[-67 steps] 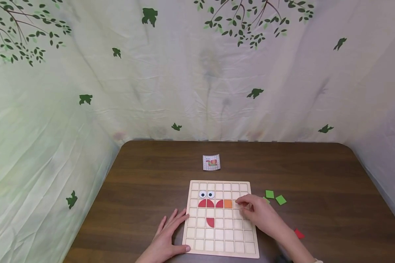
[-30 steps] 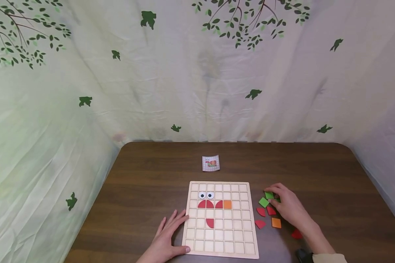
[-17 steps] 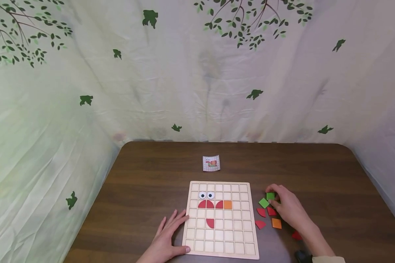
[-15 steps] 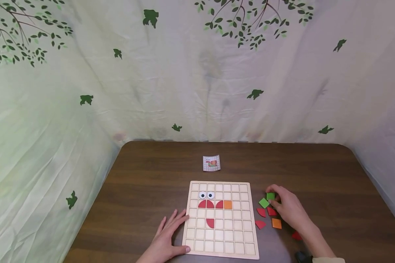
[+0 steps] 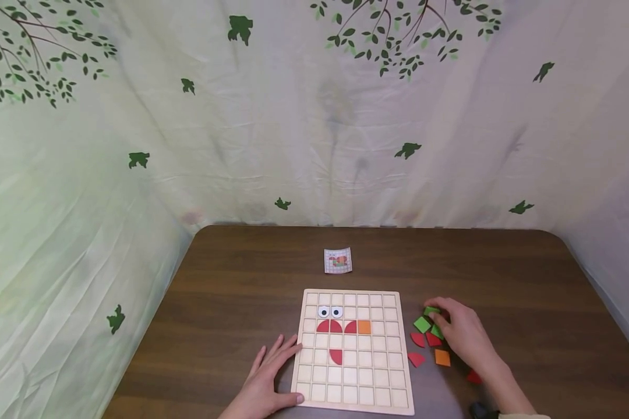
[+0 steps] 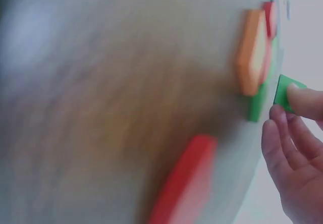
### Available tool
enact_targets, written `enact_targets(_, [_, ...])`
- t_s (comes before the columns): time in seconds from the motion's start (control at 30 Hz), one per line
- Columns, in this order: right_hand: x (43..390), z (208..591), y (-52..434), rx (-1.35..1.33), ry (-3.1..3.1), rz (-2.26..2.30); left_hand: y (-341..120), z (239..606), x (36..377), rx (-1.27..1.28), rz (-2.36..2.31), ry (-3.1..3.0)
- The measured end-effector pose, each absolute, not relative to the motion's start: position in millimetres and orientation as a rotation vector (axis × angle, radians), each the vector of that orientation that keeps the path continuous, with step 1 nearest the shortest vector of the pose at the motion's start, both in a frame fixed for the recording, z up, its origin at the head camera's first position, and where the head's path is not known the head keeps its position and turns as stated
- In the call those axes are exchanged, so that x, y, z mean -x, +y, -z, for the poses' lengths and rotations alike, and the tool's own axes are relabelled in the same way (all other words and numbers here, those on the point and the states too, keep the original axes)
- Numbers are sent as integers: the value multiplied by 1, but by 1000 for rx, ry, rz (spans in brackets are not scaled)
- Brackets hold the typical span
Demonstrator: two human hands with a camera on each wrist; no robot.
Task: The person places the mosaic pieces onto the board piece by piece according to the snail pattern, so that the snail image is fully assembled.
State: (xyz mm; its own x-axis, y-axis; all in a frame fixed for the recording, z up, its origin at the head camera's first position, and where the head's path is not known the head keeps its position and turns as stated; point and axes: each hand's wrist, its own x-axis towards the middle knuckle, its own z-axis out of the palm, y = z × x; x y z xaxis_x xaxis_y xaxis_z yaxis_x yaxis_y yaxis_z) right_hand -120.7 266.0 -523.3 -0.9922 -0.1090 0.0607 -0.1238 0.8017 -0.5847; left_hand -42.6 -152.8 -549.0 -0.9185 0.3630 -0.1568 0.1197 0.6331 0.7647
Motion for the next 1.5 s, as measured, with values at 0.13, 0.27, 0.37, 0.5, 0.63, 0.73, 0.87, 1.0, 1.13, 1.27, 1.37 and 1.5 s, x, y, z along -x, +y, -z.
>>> enact_targets(0.13, [118, 515, 258, -211, -2904, -952, -153, 549, 42, -387, -1165, 2565])
enact_targets(0.27, [116, 507, 247, -230, -2890, -1001, -153, 548, 42, -404, -1173, 2579])
enact_targets(0.37, [115, 505, 236, -240, -2895, -1048, -152, 548, 42, -404, -1176, 2580])
enact_targets(0.5, [114, 508, 219, -287, -2885, -1090, -152, 549, 42, -377, -1173, 2562])
enact_targets(0.63, [111, 510, 201, -314, -2896, -1157, -152, 549, 42, -380, -1172, 2559])
enact_targets(0.73, [109, 511, 189, -326, -2904, -1219, -152, 549, 42, -385, -1169, 2564])
enact_targets(0.87, [106, 513, 175, -381, -2884, -1286, -152, 549, 42, -383, -1167, 2566])
enact_targets(1.0, [104, 513, 163, -468, -2874, -1307, -152, 549, 42, -376, -1161, 2565])
enact_targets(1.13, [105, 512, 151, -543, -2895, -1297, -152, 549, 43, -370, -1161, 2562])
enact_targets(1.27, [107, 512, 139, -634, -2887, -1300, -152, 548, 43, -369, -1166, 2560])
enact_targets(1.37, [109, 513, 130, -702, -2874, -1292, -152, 548, 43, -371, -1158, 2558])
enact_targets(1.5, [112, 515, 121, -757, -2882, -1297, -152, 548, 43, -372, -1152, 2557])
